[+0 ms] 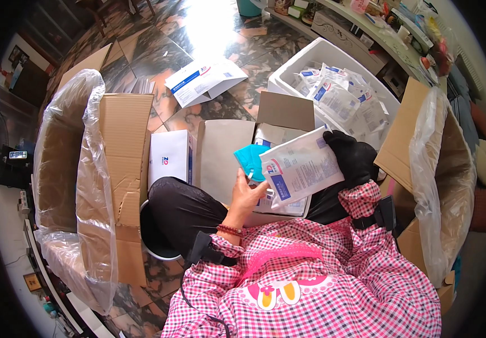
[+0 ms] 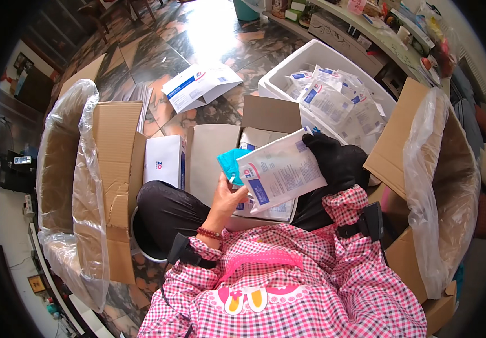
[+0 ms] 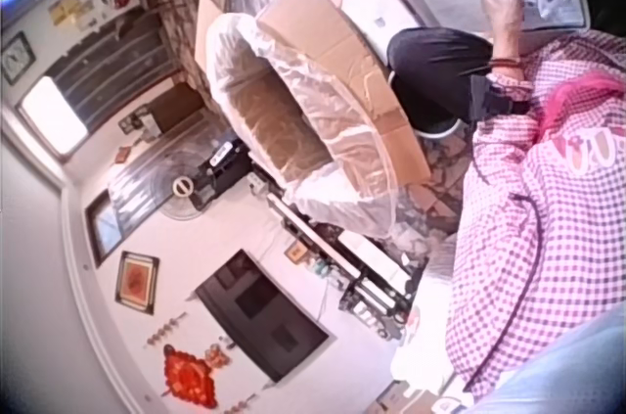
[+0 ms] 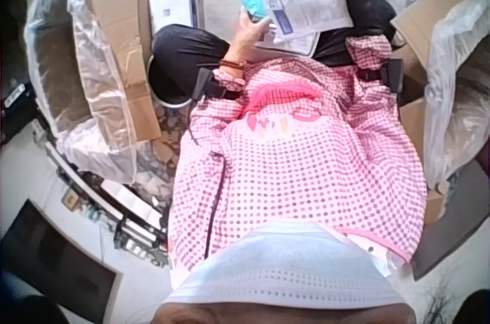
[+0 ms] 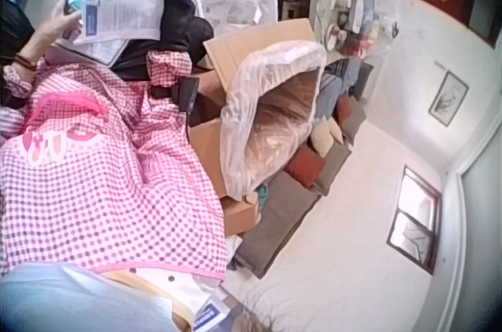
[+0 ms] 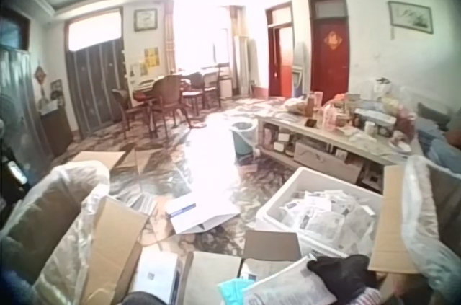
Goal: Unpacking N95 masks from a large shipping box and organizing them into smaller white boxes.
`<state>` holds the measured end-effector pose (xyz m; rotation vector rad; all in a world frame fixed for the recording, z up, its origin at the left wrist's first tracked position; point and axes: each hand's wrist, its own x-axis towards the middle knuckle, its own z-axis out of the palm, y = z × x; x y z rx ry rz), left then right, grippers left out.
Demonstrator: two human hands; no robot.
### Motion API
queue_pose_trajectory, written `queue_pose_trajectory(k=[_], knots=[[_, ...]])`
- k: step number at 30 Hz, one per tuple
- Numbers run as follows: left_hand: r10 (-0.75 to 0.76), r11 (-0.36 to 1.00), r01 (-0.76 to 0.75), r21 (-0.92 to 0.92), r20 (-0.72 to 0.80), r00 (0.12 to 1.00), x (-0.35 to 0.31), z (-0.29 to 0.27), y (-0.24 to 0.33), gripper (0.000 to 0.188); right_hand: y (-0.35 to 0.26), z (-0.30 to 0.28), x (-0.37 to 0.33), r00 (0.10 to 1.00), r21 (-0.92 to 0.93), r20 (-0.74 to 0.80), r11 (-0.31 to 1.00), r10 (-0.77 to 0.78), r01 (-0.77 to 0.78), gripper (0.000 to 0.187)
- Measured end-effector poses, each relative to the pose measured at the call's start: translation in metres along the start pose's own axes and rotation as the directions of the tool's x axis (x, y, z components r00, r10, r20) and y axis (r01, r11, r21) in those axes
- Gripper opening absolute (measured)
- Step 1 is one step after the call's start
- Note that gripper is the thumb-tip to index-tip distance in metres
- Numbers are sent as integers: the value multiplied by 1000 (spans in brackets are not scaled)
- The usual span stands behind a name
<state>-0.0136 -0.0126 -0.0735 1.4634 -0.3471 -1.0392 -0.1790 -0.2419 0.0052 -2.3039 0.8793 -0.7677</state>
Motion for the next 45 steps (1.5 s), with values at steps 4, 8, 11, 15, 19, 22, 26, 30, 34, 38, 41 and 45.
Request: queue_pose_trajectory(k=[4,8,11,15,19,22,26,30,34,38,41,45], knots=[[11,985,15,-172,147,989,-9,15,17,59,-9,9,-4,1000,17,19,1000,-23,23,20],[24,915,109,-389,322,946,-17,7,29,63,-13,12,-7,999,45,42,999,1,-3,20],[65,955,27,-296,298,952,-16,7,21,63,-17,10,-6,998,58,57,998,3,-6,20],[50,921,68,-384,289,956,-21,8,27,67,-38,-1,-1,943,205,243,938,228,-280,38],[121,931,-8,-364,290,949,-18,9,25,62,-46,-7,2,935,184,254,937,248,-298,36],[-46,778,220,-588,297,954,-15,15,13,59,-15,17,-5,955,207,273,963,113,-173,35],[20,410,342,-846,383,924,-3,1,-23,58,-41,32,-17,928,298,351,925,123,-235,28],[-79,458,233,-858,222,972,6,17,-8,42,-42,20,-18,947,168,316,979,56,-114,24],[290,956,-289,47,-295,910,16,6,-47,23,-23,7,-10,950,-134,105,943,-294,306,25],[80,971,-114,-209,-165,983,6,-8,-21,24,-13,-24,5,996,-16,58,997,74,-73,20],[214,957,-254,-137,-255,943,-4,21,6,25,-28,-29,0,999,-258,53,966,-12,26,22],[298,925,-248,-287,143,944,2,16,-13,47,-51,-24,-2,998,-155,40,986,-47,53,27]])
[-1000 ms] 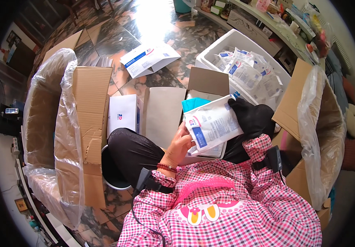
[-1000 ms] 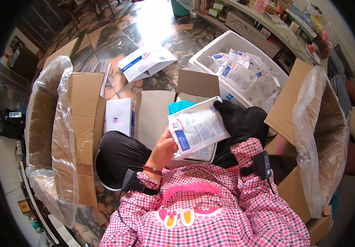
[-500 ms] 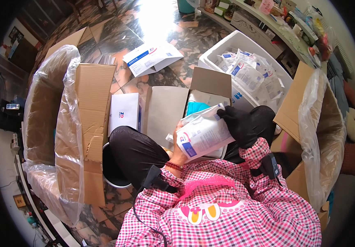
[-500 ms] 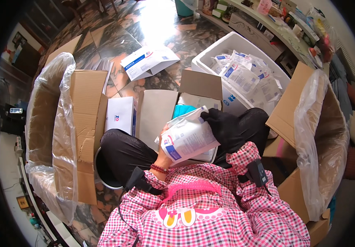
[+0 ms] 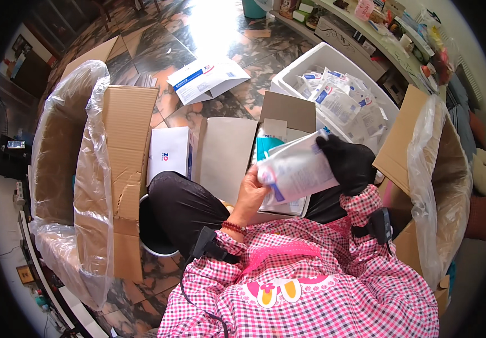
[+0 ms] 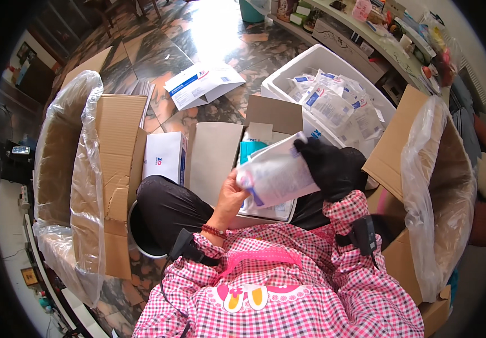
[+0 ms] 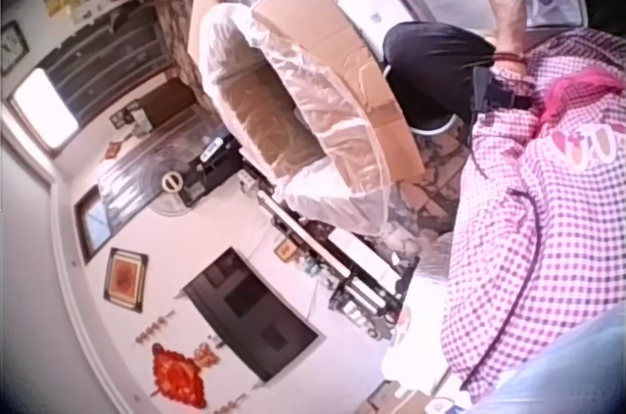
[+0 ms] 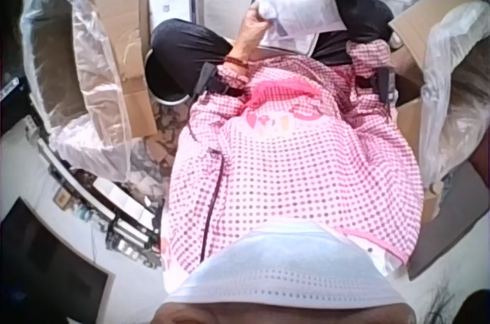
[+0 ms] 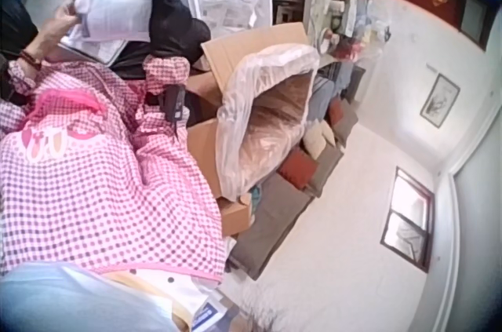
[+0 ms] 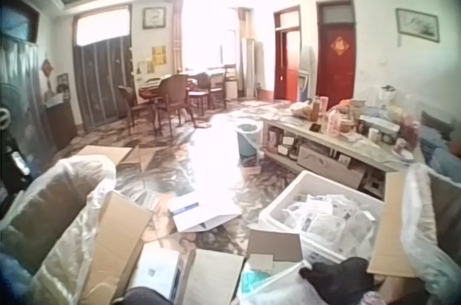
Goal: Unpacking N95 masks from a large shipping box and organizing them into smaller white boxes.
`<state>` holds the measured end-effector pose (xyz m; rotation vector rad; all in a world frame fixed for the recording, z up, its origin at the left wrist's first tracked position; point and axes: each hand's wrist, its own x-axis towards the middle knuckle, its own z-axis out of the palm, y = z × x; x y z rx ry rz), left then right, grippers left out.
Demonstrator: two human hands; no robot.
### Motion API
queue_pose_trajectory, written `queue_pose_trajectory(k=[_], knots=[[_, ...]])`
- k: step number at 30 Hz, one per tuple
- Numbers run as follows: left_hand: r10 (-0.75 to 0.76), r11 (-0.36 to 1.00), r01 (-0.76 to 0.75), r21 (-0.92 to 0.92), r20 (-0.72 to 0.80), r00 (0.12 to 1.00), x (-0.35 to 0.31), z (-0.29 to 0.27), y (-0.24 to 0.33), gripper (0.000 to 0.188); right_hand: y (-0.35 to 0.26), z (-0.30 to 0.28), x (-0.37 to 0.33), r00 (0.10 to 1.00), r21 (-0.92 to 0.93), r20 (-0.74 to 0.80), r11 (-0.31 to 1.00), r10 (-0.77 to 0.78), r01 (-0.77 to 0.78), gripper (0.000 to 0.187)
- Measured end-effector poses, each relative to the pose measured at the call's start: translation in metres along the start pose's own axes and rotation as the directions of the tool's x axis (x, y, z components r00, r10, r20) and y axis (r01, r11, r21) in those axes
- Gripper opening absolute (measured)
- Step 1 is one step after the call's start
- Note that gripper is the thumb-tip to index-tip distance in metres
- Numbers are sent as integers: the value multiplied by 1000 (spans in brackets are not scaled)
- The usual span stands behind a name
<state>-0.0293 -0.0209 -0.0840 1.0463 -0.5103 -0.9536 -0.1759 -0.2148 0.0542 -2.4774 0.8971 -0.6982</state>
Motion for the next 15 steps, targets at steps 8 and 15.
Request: queue_pose_trajectory(k=[8,15], knots=[[-223,974,225,-3,-156,962,-6,9,4,23,5,-2,-1,995,-328,87,944,50,-19,28],[34,807,186,560,-359,933,-11,-17,-13,26,72,-20,23,994,531,-21,844,103,-76,24]])
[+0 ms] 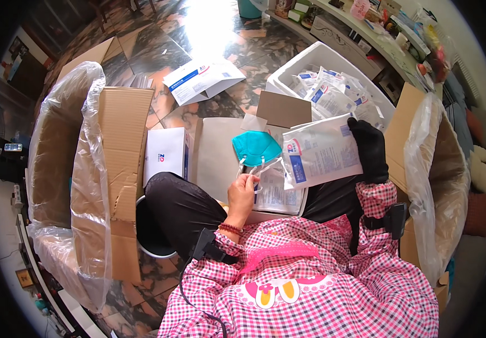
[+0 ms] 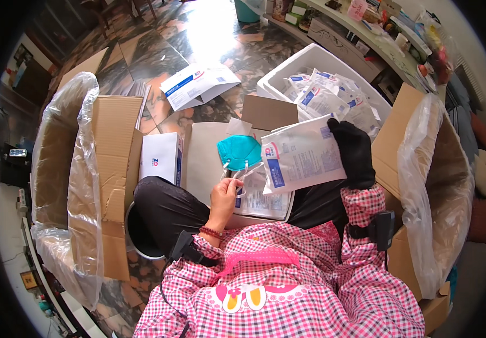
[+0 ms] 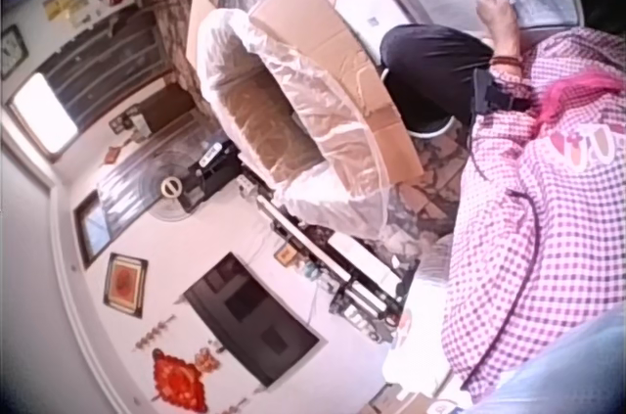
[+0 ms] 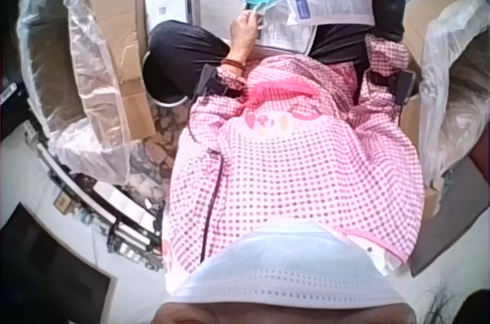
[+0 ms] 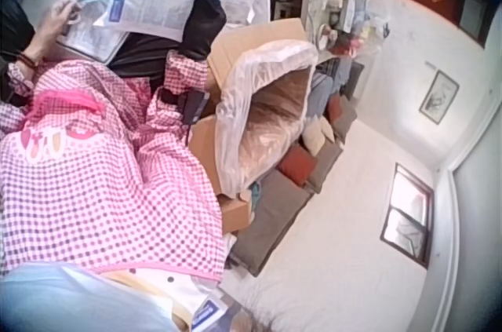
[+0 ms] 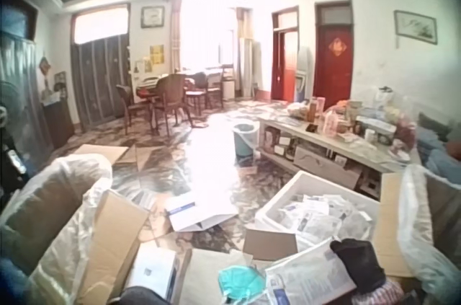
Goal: Unpacking N95 masks from a large shipping box and organizing them into smaller white boxes.
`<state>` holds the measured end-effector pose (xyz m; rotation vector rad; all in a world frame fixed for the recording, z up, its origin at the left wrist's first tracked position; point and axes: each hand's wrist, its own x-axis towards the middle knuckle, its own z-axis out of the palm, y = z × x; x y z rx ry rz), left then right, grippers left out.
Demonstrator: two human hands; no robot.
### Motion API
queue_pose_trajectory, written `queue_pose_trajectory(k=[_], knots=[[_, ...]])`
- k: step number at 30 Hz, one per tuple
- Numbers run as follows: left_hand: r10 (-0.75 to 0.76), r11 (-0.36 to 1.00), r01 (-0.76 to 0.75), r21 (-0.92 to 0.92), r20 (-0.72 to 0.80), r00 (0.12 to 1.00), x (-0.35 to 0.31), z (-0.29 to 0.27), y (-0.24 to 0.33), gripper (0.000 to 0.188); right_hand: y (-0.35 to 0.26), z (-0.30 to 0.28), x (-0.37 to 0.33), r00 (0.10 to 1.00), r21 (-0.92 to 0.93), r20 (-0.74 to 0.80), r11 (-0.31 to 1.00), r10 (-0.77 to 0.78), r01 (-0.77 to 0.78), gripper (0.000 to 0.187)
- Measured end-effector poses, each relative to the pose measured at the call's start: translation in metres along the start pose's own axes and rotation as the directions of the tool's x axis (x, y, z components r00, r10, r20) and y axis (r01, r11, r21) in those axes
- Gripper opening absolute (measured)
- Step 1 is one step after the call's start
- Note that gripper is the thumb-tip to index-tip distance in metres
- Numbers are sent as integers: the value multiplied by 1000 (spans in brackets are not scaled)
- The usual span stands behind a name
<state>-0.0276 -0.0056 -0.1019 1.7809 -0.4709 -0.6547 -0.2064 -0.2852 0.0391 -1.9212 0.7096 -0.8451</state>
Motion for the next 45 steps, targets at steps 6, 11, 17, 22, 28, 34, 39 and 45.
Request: queue_pose_trajectory(k=[6,11,17,22,28,34,39,45], knots=[[-7,928,-35,371,112,994,-10,-4,16,27,3,-30,17,985,-13,-61,987,161,-162,30],[45,808,-234,541,339,940,-22,-16,37,26,7,-33,14,906,471,-19,803,422,-364,44],[173,662,-340,668,305,936,-42,-30,74,33,-4,-21,0,885,729,56,587,462,-353,33],[491,707,-475,523,121,863,-44,-32,118,24,-3,3,-19,893,619,102,675,438,-402,33],[569,785,-601,-151,-209,795,-46,-28,180,16,5,36,-52,914,292,114,866,389,-406,33],[795,583,-801,-138,-109,597,-52,-20,232,22,15,36,-49,936,138,69,926,345,-352,33],[657,750,-661,-6,126,743,-49,9,200,16,23,35,-36,945,86,44,941,325,-327,33],[379,925,-367,-93,178,908,-42,13,172,41,34,35,-31,941,96,42,936,336,-338,33]])
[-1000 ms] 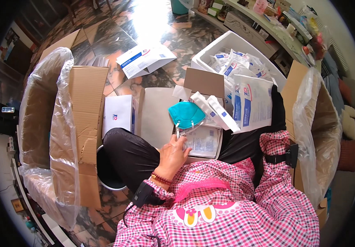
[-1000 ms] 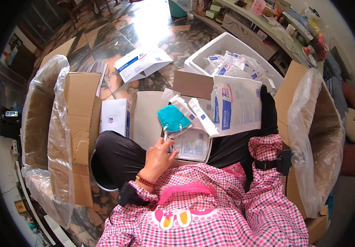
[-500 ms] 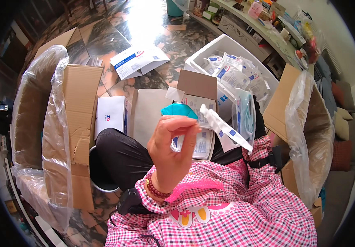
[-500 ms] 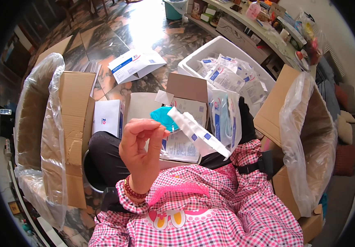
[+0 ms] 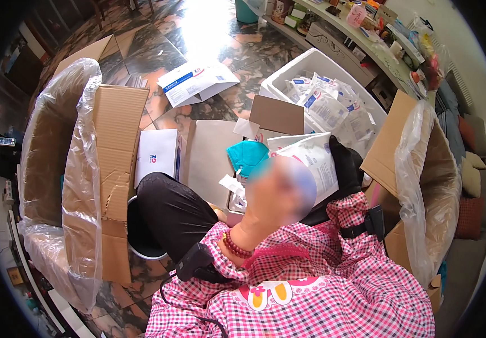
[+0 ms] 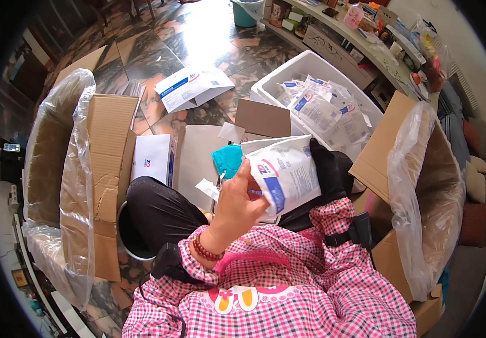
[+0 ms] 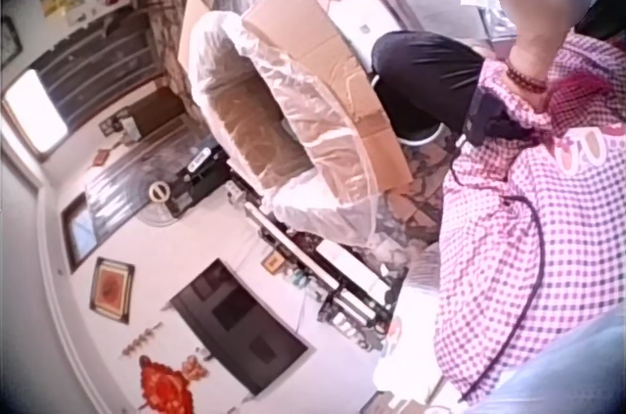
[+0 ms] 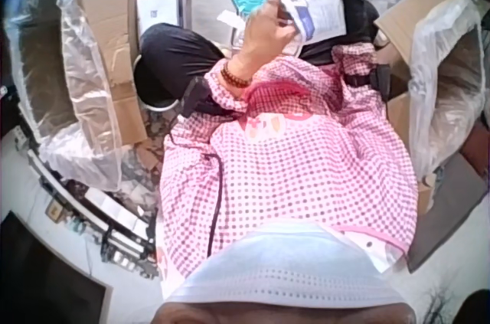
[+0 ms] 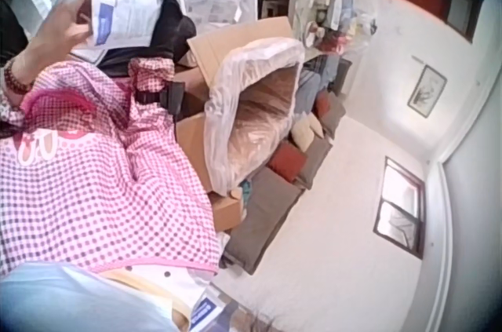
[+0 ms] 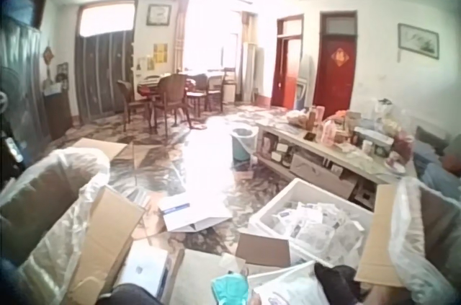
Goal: Unpacking N95 masks from a large shipping box and organizing them into smaller white boxes.
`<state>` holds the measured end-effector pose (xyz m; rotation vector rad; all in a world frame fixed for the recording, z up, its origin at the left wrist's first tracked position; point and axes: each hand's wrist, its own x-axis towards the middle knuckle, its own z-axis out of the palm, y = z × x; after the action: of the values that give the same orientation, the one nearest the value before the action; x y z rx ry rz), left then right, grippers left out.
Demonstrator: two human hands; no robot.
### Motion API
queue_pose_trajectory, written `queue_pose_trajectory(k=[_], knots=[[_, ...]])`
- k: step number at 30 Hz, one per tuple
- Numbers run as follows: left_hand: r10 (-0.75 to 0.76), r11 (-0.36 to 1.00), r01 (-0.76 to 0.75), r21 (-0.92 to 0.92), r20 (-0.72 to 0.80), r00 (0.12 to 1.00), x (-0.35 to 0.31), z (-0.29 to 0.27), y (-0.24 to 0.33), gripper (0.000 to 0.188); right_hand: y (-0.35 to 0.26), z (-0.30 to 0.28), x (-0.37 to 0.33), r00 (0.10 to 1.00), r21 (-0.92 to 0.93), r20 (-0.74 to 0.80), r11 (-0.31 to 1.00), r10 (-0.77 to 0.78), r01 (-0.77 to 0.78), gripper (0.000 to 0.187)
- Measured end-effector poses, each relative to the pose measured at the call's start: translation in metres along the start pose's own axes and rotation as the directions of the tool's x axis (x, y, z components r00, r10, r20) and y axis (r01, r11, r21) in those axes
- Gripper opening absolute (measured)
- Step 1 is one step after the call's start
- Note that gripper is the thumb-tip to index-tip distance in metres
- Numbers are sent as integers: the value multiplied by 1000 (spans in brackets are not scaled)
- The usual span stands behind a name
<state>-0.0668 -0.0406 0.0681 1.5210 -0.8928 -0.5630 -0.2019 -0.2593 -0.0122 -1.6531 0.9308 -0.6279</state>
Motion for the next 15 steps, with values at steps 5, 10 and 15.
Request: queue_pose_trajectory(k=[5,10,15], knots=[[-226,644,290,-708,186,956,8,-2,-16,55,9,1,3,999,93,-12,995,36,-35,33],[-371,695,335,-636,81,925,4,-13,-43,44,12,-30,22,872,-470,22,764,-490,441,35],[-446,769,316,-555,-113,888,4,-44,-78,47,29,-96,67,947,265,-318,963,49,40,52]])
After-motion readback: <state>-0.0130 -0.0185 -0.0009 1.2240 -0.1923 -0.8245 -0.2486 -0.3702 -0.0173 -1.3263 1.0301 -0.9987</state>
